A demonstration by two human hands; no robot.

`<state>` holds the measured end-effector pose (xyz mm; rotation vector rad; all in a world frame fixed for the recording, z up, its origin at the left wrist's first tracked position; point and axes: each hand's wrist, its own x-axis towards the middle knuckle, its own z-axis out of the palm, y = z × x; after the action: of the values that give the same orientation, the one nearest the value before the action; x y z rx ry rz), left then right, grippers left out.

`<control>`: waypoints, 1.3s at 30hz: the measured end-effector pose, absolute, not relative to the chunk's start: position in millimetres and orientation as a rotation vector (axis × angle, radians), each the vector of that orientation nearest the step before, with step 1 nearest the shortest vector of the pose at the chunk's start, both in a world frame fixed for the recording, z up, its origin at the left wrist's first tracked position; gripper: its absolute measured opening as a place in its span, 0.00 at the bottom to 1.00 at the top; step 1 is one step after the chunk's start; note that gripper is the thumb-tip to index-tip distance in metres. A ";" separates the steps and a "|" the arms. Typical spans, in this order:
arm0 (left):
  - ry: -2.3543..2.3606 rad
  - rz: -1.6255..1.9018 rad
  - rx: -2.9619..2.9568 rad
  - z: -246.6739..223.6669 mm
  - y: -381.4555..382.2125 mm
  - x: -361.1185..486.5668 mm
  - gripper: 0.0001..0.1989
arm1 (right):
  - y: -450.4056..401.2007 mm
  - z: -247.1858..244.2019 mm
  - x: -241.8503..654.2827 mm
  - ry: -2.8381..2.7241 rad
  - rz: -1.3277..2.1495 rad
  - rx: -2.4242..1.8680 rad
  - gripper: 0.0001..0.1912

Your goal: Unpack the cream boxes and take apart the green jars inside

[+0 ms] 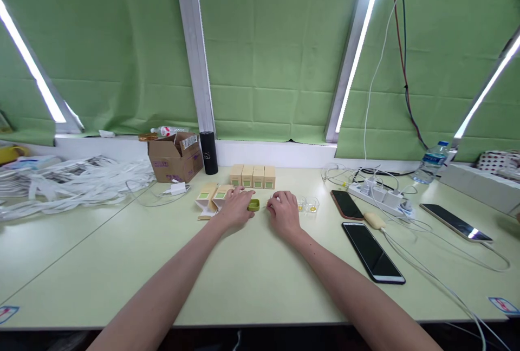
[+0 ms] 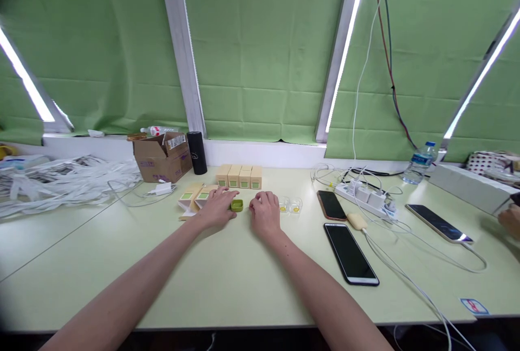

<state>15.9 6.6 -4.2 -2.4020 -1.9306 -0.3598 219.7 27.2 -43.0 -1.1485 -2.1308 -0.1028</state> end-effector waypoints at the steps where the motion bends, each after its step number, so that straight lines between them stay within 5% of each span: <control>1: -1.934 -0.356 -2.408 -6.0 9.5 15.1 0.28 | 30.3 -43.5 217.5 -2.134 -0.116 -1.158 0.08; 19: -1.980 -0.363 -2.296 -8.1 17.8 14.1 0.15 | 58.7 -45.1 180.9 -2.249 -0.307 -1.223 0.11; 29: -1.964 -0.407 -2.350 0.5 19.3 24.2 0.25 | 61.7 -25.8 214.4 -2.123 -0.195 -1.248 0.14; 39: -1.885 -0.390 -2.503 3.5 50.3 68.2 0.24 | 66.2 -8.8 270.6 -2.491 -0.225 -1.243 0.14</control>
<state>68.2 50.3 3.5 -2.5028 -1.8848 -0.3899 270.6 66.2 -8.8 -1.2427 -2.4914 -0.2255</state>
